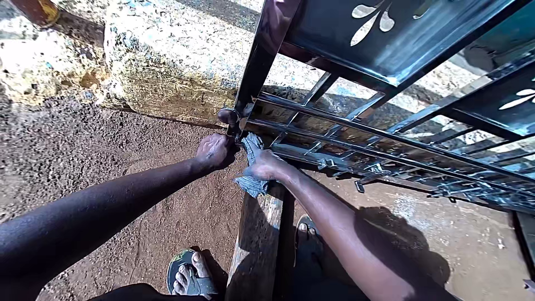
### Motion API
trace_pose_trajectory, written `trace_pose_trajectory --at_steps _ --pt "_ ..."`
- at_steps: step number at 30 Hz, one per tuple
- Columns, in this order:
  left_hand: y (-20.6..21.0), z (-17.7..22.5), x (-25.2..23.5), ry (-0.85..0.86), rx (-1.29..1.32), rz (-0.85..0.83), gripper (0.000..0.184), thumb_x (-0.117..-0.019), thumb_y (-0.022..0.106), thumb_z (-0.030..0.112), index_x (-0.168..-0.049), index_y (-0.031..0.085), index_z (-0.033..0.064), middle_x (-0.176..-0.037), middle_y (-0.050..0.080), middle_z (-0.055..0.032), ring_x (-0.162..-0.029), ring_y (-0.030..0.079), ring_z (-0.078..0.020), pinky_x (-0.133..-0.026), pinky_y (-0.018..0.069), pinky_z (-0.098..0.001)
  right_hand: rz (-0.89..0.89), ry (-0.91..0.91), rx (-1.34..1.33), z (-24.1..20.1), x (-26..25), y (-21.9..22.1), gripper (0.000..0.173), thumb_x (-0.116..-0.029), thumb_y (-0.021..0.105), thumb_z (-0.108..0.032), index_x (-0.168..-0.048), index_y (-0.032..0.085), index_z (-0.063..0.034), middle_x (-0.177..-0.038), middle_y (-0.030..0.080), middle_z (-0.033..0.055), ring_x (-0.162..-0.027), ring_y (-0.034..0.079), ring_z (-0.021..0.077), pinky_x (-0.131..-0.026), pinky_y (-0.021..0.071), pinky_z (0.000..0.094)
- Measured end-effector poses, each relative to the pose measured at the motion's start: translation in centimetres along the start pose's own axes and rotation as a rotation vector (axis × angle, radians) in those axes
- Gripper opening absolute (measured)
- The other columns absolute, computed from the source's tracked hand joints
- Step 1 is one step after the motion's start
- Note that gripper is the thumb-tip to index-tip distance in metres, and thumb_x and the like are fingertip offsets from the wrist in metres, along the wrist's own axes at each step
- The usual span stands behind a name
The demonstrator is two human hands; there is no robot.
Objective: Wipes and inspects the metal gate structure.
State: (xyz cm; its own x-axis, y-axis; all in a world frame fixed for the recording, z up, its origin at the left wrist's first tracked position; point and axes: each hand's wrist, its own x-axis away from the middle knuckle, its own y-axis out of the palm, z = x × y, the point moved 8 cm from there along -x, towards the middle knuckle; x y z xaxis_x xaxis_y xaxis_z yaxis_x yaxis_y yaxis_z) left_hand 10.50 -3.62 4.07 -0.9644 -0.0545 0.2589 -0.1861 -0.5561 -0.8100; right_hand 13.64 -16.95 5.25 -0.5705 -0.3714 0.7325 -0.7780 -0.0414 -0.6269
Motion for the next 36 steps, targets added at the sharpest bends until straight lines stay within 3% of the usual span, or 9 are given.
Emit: trace_pose_trajectory --at_steps 2,5,9,12,14,20,25,29,36 --pt "0.0 0.2 0.0 -0.003 0.007 -0.003 0.032 -0.1026 0.058 0.034 -0.093 0.071 0.007 -0.088 0.071 -0.0158 -0.09 0.07 -0.0372 -0.076 0.0536 -0.0611 -0.015 0.0 0.022 -1.6 -0.7 -1.1 0.082 -0.0865 0.074 -0.027 -0.158 0.037 -0.0112 -0.131 0.063 0.0241 -0.119 0.062 0.0395 -0.095 0.0504 0.0626" --pt "-0.2 0.4 0.3 0.005 0.032 -0.01 0.027 -0.1017 0.057 0.026 -0.096 0.072 0.0041 -0.092 0.072 -0.0189 -0.093 0.07 -0.0398 -0.078 0.0527 -0.0632 -0.03 0.048 0.153 -3.8 -1.0 -2.7 0.034 -0.0956 0.064 -0.028 -0.113 0.064 0.0014 -0.114 0.066 0.0217 -0.108 0.064 0.0348 -0.085 0.0506 0.0578" --pt "-0.2 0.5 0.0 -0.004 -0.012 -0.014 0.03 -0.1021 0.059 0.033 -0.094 0.072 0.0068 -0.089 0.072 -0.0157 -0.091 0.071 -0.0362 -0.078 0.0534 -0.06 -0.021 0.039 0.107 -1.9 0.9 -0.3 0.104 -0.0846 0.077 -0.031 -0.166 0.015 -0.0146 -0.138 0.058 0.026 -0.123 0.06 0.0419 -0.095 0.0511 0.0635" --pt "-0.1 0.6 0.0 0.004 0.009 -0.008 0.028 -0.1013 0.06 0.029 -0.093 0.072 0.0049 -0.09 0.071 -0.0178 -0.092 0.07 -0.0388 -0.078 0.0529 -0.062 -0.021 0.035 0.088 -2.8 0.4 -1.2 0.083 -0.0888 0.072 -0.03 -0.158 0.034 -0.0057 -0.134 0.06 0.0258 -0.123 0.061 0.04 -0.096 0.0503 0.0619" --pt "0.0 0.5 0.0 0.024 0.022 0.0 0.026 -0.1006 0.059 0.025 -0.094 0.072 0.0034 -0.091 0.072 -0.0197 -0.092 0.07 -0.0407 -0.078 0.0528 -0.0637 0.018 0.037 0.095 -3.7 -0.4 -2.2 0.042 -0.0926 0.067 -0.027 -0.123 0.061 0.0014 -0.118 0.065 0.0235 -0.112 0.065 0.0369 -0.087 0.0518 0.0597" --pt "-0.2 0.8 0.1 0.026 -0.012 0.007 0.027 -0.1012 0.061 0.029 -0.092 0.073 0.0071 -0.087 0.072 -0.0152 -0.089 0.071 -0.0365 -0.077 0.0537 -0.0609 0.019 0.162 0.131 0.7 2.1 0.2 0.103 -0.0875 0.074 -0.035 -0.166 0.013 -0.0113 -0.149 0.045 0.0294 -0.123 0.059 0.0453 -0.096 0.0517 0.0631" --pt "-0.2 0.4 0.2 0.016 -0.024 0.025 0.028 -0.1019 0.06 0.032 -0.093 0.073 0.0085 -0.086 0.072 -0.0139 -0.088 0.071 -0.0359 -0.076 0.0542 -0.0605 0.074 0.266 0.158 4.6 2.3 -1.8 0.092 -0.0878 0.073 -0.035 -0.161 0.026 -0.0059 -0.144 0.051 0.0271 -0.123 0.06 0.0418 -0.096 0.052 0.0596" --pt "0.0 0.2 0.3 -0.01 -0.031 0.007 0.032 -0.1033 0.059 0.034 -0.092 0.072 0.0079 -0.086 0.071 -0.0143 -0.088 0.071 -0.0362 -0.077 0.0535 -0.0605 0.091 0.182 0.017 2.9 0.0 -3.2 0.059 -0.0904 0.071 -0.038 -0.129 0.055 0.0037 -0.123 0.063 0.0261 -0.115 0.064 0.0396 -0.09 0.0518 0.0612" --pt "-0.3 0.7 1.1 -0.142 -0.141 -0.126 0.047 -0.1052 0.051 0.047 -0.093 0.07 0.0063 -0.091 0.071 -0.0184 -0.094 0.07 -0.0391 -0.078 0.0542 -0.0604 0.076 0.057 -0.098 4.5 3.8 0.2 0.099 -0.0865 0.076 -0.026 -0.165 0.018 -0.0151 -0.124 0.065 0.0236 -0.11 0.066 0.0389 -0.091 0.0535 0.0603"
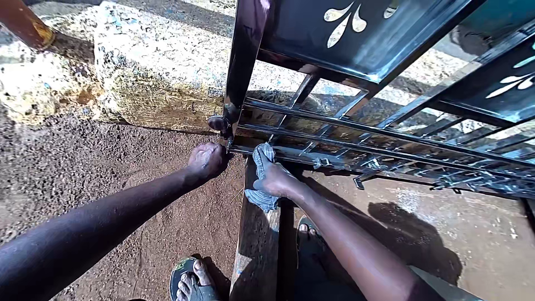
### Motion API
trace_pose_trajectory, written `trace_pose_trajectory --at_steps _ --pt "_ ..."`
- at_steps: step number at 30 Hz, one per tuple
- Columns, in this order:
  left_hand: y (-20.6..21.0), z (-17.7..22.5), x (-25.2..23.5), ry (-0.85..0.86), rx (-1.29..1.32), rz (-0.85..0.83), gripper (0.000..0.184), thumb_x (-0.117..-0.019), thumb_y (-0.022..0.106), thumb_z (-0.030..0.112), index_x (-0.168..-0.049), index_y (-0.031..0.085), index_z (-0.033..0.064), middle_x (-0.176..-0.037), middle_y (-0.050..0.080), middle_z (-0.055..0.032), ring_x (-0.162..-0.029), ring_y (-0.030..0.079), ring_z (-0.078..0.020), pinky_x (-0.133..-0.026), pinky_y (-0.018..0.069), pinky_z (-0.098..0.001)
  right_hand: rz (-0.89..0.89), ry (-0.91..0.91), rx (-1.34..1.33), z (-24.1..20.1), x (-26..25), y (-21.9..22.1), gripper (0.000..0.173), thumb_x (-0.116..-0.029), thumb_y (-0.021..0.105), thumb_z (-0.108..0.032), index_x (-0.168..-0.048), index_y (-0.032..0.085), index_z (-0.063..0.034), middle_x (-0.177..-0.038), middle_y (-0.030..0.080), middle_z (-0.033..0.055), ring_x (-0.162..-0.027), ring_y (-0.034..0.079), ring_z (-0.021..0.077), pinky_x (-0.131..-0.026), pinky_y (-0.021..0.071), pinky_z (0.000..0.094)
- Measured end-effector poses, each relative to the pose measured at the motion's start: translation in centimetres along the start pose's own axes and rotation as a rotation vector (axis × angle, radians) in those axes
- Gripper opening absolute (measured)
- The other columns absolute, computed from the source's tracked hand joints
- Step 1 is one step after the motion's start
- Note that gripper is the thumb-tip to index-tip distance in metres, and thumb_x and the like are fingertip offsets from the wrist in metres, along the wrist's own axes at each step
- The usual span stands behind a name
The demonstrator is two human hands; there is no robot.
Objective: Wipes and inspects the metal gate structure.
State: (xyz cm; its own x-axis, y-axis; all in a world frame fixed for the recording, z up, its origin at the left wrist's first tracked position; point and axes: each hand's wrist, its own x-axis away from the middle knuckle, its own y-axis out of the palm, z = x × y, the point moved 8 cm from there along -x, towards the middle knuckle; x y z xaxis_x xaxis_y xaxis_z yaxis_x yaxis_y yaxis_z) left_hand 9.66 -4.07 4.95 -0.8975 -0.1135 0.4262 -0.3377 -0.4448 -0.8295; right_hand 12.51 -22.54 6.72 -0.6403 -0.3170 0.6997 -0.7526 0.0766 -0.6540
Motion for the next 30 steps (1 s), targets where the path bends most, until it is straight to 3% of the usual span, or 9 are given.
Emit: trace_pose_trajectory --at_steps 6,9,12,15,20,24,26,28,30 --pt "1.6 2.6 2.9 -0.149 0.977 -0.234 0.045 -0.1094 0.048 0.038 -0.103 0.067 -0.0023 -0.083 0.07 -0.0113 -0.071 0.071 -0.0185 -0.07 0.0616 -0.0358 -0.248 -0.428 -0.133 -2.2 2.0 2.0 0.083 -0.0807 0.079 -0.017 -0.155 0.042 -0.0121 -0.133 0.063 0.0195 -0.12 0.063 0.0307 -0.102 0.0488 0.0549" --pt "0.5 2.7 4.1 -0.067 0.92 -0.1 0.023 -0.1044 0.061 0.021 -0.094 0.069 0.0013 -0.076 0.07 -0.007 -0.065 0.068 -0.0142 -0.066 0.0598 -0.0322 -0.499 -0.692 -0.344 -1.7 1.7 2.5 0.084 -0.082 0.08 -0.014 -0.155 0.04 -0.0021 -0.151 0.052 0.0181 -0.139 0.05 0.0211 -0.118 0.0386 0.0408" --pt "-1.9 4.8 4.7 0.076 0.515 0.087 0.023 -0.1024 0.062 0.024 -0.1 0.074 0.0036 -0.093 0.069 -0.0106 -0.084 0.068 -0.0226 -0.08 0.0568 -0.0456 -0.531 -0.683 -0.683 0.7 -0.6 0.9 0.038 -0.0825 0.067 -0.015 -0.119 0.072 -0.0069 -0.114 0.073 -0.0019 -0.102 0.066 0.0021 -0.091 0.0549 0.0257" --pt "-2.7 6.1 2.5 0.096 0.299 0.282 0.026 -0.0998 0.064 0.022 -0.115 0.067 0.0011 -0.098 0.072 -0.0189 -0.087 0.073 -0.034 -0.078 0.0587 -0.0564 -0.509 -0.475 -0.458 3.0 -2.3 0.2 0.017 -0.0961 0.065 -0.016 -0.084 0.07 -0.0054 -0.074 0.07 -0.0044 -0.065 0.062 0.0014 -0.064 0.0513 0.023" --pt "0.5 8.3 -1.3 0.169 0.289 0.592 0.024 -0.0959 0.067 0.015 -0.112 0.072 -0.0019 -0.111 0.072 -0.0213 -0.102 0.07 -0.0386 -0.09 0.0564 -0.0571 -0.474 -0.383 -0.132 2.5 -2.6 -0.7 0.023 -0.1026 0.063 -0.023 -0.094 0.069 -0.0026 -0.075 0.068 0.0002 -0.061 0.059 0.0054 -0.062 0.0488 0.0254" --pt "2.6 10.1 -2.5 0.076 0.033 0.456 0.03 -0.1008 0.059 0.029 -0.12 0.075 0.012 -0.126 0.068 -0.0179 -0.121 0.059 -0.0414 -0.096 0.0453 -0.0601 -0.298 -0.342 -0.075 3.2 -3.8 -0.8 0.025 -0.0961 0.07 -0.027 -0.092 0.067 -0.0021 -0.077 0.065 0.0079 -0.067 0.062 0.0172 -0.067 0.0518 0.0388" --pt "2.0 9.5 -3.8 -0.104 0.017 0.318 0.031 -0.1009 0.059 0.03 -0.117 0.075 0.0097 -0.122 0.069 -0.0192 -0.122 0.061 -0.0378 -0.104 0.045 -0.0551 -0.172 -0.273 -0.128 3.8 -4.2 -2.3 0.022 -0.0957 0.069 -0.021 -0.099 0.065 0.0005 -0.081 0.064 0.0129 -0.073 0.063 0.0236 -0.07 0.0518 0.0443" --pt "1.5 8.9 -4.6 -0.305 0.132 0.195 0.029 -0.1028 0.058 0.025 -0.113 0.072 0.001 -0.12 0.069 -0.0218 -0.12 0.063 -0.0377 -0.104 0.0475 -0.0536 -0.025 -0.259 -0.301 4.3 -4.4 -3.7 0.02 -0.0973 0.067 -0.014 -0.11 0.066 0.0004 -0.066 0.06 0.0079 -0.052 0.058 0.0154 -0.052 0.0505 0.0319" --pt "1.0 8.9 -4.9 -0.438 0.205 0.17 0.03 -0.1038 0.054 0.021 -0.111 0.07 -0.0034 -0.117 0.069 -0.0247 -0.117 0.065 -0.0405 -0.097 0.0504 -0.0572 0.116 -0.255 -0.33 4.4 -4.4 -4.8 0.012 -0.0966 0.066 -0.013 -0.102 0.066 -0.0026 -0.066 0.056 0.0082 -0.052 0.056 0.0184 -0.05 0.0492 0.036"
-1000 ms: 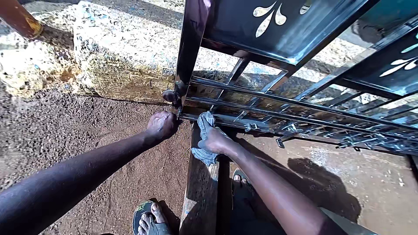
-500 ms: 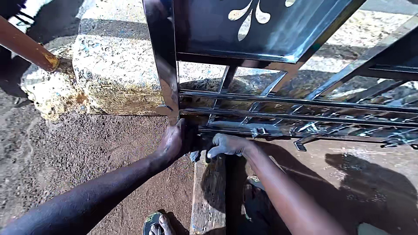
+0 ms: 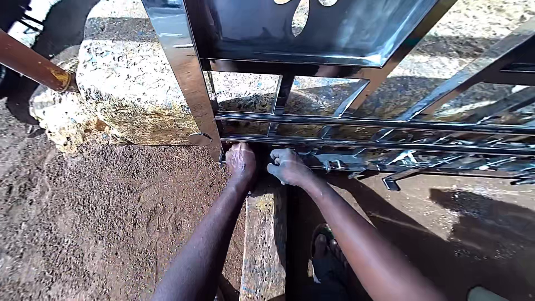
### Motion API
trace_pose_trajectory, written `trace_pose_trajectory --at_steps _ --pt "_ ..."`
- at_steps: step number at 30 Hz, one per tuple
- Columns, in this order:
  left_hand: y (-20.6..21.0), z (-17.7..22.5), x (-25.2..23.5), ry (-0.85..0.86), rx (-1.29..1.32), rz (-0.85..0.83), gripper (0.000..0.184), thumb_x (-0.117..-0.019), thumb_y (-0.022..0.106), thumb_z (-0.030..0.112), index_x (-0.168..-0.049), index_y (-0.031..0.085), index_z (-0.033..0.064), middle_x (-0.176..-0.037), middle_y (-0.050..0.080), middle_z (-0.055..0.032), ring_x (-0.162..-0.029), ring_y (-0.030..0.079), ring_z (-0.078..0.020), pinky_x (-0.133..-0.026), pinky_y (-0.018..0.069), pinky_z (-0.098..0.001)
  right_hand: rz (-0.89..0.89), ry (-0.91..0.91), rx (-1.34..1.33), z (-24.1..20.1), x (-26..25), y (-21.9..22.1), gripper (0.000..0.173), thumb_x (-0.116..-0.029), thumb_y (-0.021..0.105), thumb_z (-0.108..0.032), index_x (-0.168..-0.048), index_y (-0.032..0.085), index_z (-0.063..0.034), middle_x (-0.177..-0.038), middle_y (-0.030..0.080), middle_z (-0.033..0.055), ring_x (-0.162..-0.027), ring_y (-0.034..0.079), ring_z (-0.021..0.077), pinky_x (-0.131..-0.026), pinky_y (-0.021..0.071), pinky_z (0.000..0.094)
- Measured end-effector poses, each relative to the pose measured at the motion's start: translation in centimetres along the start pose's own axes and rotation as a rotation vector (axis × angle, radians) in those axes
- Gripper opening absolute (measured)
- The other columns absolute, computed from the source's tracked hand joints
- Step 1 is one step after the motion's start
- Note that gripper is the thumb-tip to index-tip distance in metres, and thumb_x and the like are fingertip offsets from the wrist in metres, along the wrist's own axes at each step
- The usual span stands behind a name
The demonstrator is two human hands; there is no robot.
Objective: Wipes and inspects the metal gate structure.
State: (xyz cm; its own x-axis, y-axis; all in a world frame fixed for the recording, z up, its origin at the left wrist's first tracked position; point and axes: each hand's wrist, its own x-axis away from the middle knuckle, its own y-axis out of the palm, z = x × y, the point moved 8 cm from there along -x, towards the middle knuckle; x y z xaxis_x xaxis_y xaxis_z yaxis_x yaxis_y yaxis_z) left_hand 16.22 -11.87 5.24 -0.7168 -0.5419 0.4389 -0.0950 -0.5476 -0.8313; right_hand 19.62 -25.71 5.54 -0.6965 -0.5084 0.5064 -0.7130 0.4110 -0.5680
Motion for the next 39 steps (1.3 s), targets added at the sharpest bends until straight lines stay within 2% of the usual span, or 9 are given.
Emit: trace_pose_trajectory --at_steps 3,6,8,10,15,21,26,31,39 --pt "-0.2 0.5 0.1 -0.076 -0.018 -0.008 0.037 -0.1023 0.058 0.031 -0.115 0.069 -0.0024 -0.118 0.07 -0.0229 -0.118 0.065 -0.0385 -0.099 0.0477 -0.0576 0.14 0.071 0.244 -0.6 0.1 -1.6 0.026 -0.0956 0.068 -0.026 -0.112 0.072 -0.0075 -0.097 0.07 0.0158 -0.095 0.067 0.0334 -0.083 0.0516 0.0557" --pt "-0.2 1.0 0.2 -0.108 -0.037 -0.061 0.037 -0.1049 0.053 0.027 -0.116 0.069 -0.0045 -0.122 0.069 -0.0241 -0.123 0.062 -0.0389 -0.103 0.0451 -0.0579 0.262 0.143 0.425 0.4 -0.2 -2.3 0.036 -0.0954 0.066 -0.04 -0.111 0.075 -0.0084 -0.109 0.073 0.0206 -0.108 0.067 0.0412 -0.089 0.0475 0.0632" --pt "0.1 1.4 0.0 -0.119 -0.064 -0.117 0.038 -0.1068 0.049 0.024 -0.122 0.066 -0.0061 -0.126 0.067 -0.0266 -0.126 0.06 -0.0417 -0.101 0.0453 -0.0598 0.333 0.126 0.375 1.4 -0.1 -1.8 0.031 -0.0967 0.065 -0.026 -0.119 0.073 -0.0063 -0.12 0.07 0.0253 -0.117 0.063 0.046 -0.096 0.044 0.067" --pt "-0.1 1.7 -0.1 -0.095 -0.114 -0.148 0.04 -0.1059 0.051 0.027 -0.127 0.064 -0.0039 -0.128 0.066 -0.026 -0.125 0.061 -0.0423 -0.099 0.0471 -0.0602 0.378 0.099 0.364 1.5 0.1 -1.7 0.029 -0.0987 0.06 -0.017 -0.124 0.073 -0.0083 -0.123 0.068 0.0263 -0.117 0.063 0.0474 -0.095 0.0441 0.0677" --pt "-1.2 -0.1 0.3 -0.056 0.079 -0.035 0.043 -0.0992 0.065 0.034 -0.122 0.066 -0.0026 -0.124 0.067 -0.0253 -0.121 0.063 -0.0395 -0.1 0.049 -0.0579 0.488 0.022 0.344 1.8 -0.3 -1.6 0.029 -0.0933 0.07 -0.029 -0.112 0.076 -0.0087 -0.108 0.073 0.024 -0.103 0.068 0.0472 -0.086 0.0471 0.0675" --pt "-1.0 0.5 -0.4 -0.161 -0.026 -0.1 0.061 -0.0958 0.062 0.055 -0.122 0.068 0.0006 -0.126 0.067 -0.0234 -0.122 0.063 -0.0394 -0.094 0.0501 -0.0605 0.364 0.135 0.356 1.0 -0.2 -2.0 0.027 -0.0948 0.066 -0.022 -0.116 0.075 -0.0085 -0.116 0.071 0.0244 -0.113 0.065 0.0452 -0.092 0.0445 0.0657" --pt "-0.3 1.9 0.0 -0.119 -0.097 -0.175 0.053 -0.1044 0.053 0.043 -0.128 0.064 -0.0035 -0.133 0.064 -0.0259 -0.129 0.058 -0.0406 -0.102 0.0442 -0.0611 0.332 0.208 0.381 0.5 0.0 -2.1 0.028 -0.0975 0.063 -0.022 -0.117 0.073 -0.0045 -0.12 0.069 0.0274 -0.117 0.063 0.0466 -0.096 0.043 0.0658" --pt "-1.1 0.3 0.6 -0.102 0.063 -0.055 0.041 -0.102 0.06 0.032 -0.125 0.065 -0.0011 -0.129 0.065 -0.0236 -0.123 0.062 -0.0391 -0.099 0.0498 -0.0573 0.402 0.126 0.347 1.0 -0.1 -2.0 0.036 -0.0954 0.069 -0.035 -0.117 0.074 -0.0067 -0.116 0.072 0.0237 -0.114 0.065 0.0447 -0.095 0.0438 0.0657" --pt "-1.5 0.7 0.4 -0.129 -0.026 -0.079 0.057 -0.0959 0.065 0.051 -0.123 0.068 0.0002 -0.128 0.066 -0.0234 -0.124 0.062 -0.0383 -0.097 0.0503 -0.0575 0.329 0.198 0.388 0.9 -0.3 -1.8 0.034 -0.0953 0.066 -0.034 -0.118 0.074 -0.0098 -0.118 0.071 0.0225 -0.113 0.065 0.0429 -0.093 0.045 0.0629"
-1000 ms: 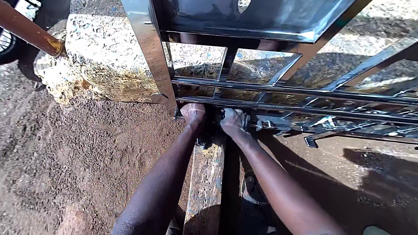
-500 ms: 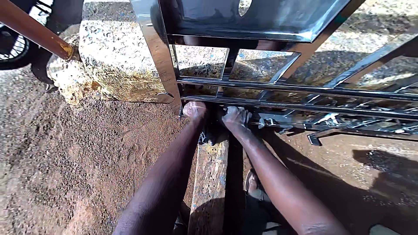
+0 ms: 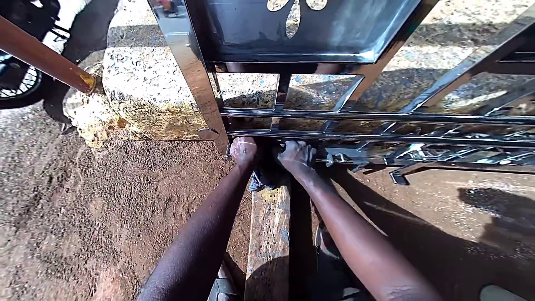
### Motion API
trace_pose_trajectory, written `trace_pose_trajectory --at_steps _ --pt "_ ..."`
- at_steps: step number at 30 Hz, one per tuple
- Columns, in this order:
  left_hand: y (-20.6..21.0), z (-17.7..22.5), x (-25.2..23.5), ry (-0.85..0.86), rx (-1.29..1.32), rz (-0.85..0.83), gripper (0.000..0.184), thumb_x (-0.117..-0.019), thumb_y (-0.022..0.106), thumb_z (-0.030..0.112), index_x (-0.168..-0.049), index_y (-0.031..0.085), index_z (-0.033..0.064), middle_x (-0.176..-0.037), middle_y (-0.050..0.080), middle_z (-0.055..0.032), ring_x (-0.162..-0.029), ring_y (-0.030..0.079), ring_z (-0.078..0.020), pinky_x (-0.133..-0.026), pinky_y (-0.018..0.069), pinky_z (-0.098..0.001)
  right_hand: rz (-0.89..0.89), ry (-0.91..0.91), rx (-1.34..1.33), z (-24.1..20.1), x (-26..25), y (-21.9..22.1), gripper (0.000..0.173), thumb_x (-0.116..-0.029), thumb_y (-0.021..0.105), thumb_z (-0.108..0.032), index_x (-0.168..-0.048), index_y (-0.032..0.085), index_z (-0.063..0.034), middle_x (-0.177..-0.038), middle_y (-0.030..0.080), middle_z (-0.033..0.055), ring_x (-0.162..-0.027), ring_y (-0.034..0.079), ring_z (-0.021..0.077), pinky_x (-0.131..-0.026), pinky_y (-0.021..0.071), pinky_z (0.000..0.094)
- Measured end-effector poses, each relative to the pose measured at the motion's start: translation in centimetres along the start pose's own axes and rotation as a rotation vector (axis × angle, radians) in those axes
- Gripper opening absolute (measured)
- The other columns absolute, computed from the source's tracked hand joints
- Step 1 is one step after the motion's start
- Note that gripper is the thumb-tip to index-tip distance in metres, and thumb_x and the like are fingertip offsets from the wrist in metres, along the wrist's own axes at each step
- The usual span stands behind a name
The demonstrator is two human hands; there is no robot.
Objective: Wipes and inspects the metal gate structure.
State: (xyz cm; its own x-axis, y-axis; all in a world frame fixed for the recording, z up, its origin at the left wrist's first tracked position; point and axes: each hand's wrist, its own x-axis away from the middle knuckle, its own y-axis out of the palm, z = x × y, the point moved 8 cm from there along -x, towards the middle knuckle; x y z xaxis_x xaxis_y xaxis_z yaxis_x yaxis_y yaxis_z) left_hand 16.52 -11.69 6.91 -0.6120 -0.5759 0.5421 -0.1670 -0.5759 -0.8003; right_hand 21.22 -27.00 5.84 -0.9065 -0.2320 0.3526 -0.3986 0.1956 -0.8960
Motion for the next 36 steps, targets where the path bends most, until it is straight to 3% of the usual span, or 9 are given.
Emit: trace_pose_trajectory --at_steps 3,9,14,18,23,31,36 --pt "0.1 -0.2 0.0 -0.016 0.002 0.04 0.053 -0.0973 0.064 0.046 -0.12 0.068 -0.0019 -0.127 0.066 -0.0234 -0.123 0.062 -0.0373 -0.097 0.0501 -0.0569 0.021 -0.02 -0.01 -0.1 -0.1 0.0 0.04 -0.0946 0.067 -0.043 -0.115 0.075 -0.0104 -0.116 0.072 0.0209 -0.111 0.067 0.0412 -0.091 0.0462 0.063" --pt "0.1 -0.4 -0.4 0.013 0.003 0.009 0.055 -0.0979 0.065 0.046 -0.125 0.066 -0.0019 -0.131 0.064 -0.0242 -0.126 0.061 -0.0383 -0.1 0.0495 -0.0566 0.06 -0.046 -0.058 0.6 -0.3 0.5 0.042 -0.0957 0.066 -0.046 -0.118 0.075 -0.0114 -0.116 0.072 0.0203 -0.113 0.066 0.0414 -0.093 0.0459 0.0634" --pt "0.9 -0.6 -1.7 0.015 -0.061 -0.018 0.059 -0.0945 0.066 0.052 -0.124 0.067 0.0012 -0.127 0.067 -0.0232 -0.123 0.063 -0.0394 -0.097 0.0498 -0.0604 0.017 -0.029 -0.093 0.3 -0.1 0.5 0.038 -0.0949 0.068 -0.037 -0.12 0.074 -0.0094 -0.121 0.071 0.0216 -0.118 0.064 0.0421 -0.098 0.0434 0.0641" --pt "0.1 0.0 -0.6 0.009 -0.086 -0.032 0.059 -0.0964 0.064 0.052 -0.124 0.067 0.0002 -0.129 0.066 -0.0233 -0.125 0.061 -0.0388 -0.099 0.0489 -0.0587 0.074 -0.048 -0.077 0.3 0.0 0.3 0.035 -0.0922 0.07 -0.034 -0.115 0.075 -0.0073 -0.115 0.072 0.0237 -0.112 0.066 0.0441 -0.093 0.0448 0.0651" --pt "-0.2 -0.1 -0.2 0.0 -0.11 -0.021 0.057 -0.0984 0.062 0.049 -0.124 0.066 -0.0018 -0.13 0.065 -0.0231 -0.127 0.06 -0.0377 -0.1 0.0485 -0.0563 0.145 -0.079 -0.077 0.4 -0.1 0.4 0.038 -0.0921 0.07 -0.04 -0.11 0.076 -0.0079 -0.11 0.073 0.0228 -0.107 0.068 0.044 -0.089 0.0464 0.0647" --pt "0.8 -0.4 -1.7 0.032 -0.078 -0.058 0.057 -0.0997 0.059 0.051 -0.126 0.067 0.001 -0.13 0.066 -0.0235 -0.125 0.061 -0.04 -0.098 0.0486 -0.0611 0.082 -0.041 -0.076 0.1 0.3 0.3 0.032 -0.0952 0.067 -0.028 -0.119 0.074 -0.0082 -0.118 0.071 0.0248 -0.113 0.065 0.0455 -0.093 0.0439 0.0657" --pt "0.4 0.1 -0.8 0.101 -0.137 -0.072 0.052 -0.1004 0.059 0.045 -0.124 0.067 -0.0017 -0.13 0.066 -0.0233 -0.127 0.06 -0.0384 -0.1 0.0479 -0.0589 0.162 -0.061 -0.038 0.3 -0.1 0.5 0.03 -0.0915 0.069 -0.03 -0.11 0.076 -0.0081 -0.109 0.073 0.0246 -0.104 0.068 0.0465 -0.086 0.0463 0.0656"
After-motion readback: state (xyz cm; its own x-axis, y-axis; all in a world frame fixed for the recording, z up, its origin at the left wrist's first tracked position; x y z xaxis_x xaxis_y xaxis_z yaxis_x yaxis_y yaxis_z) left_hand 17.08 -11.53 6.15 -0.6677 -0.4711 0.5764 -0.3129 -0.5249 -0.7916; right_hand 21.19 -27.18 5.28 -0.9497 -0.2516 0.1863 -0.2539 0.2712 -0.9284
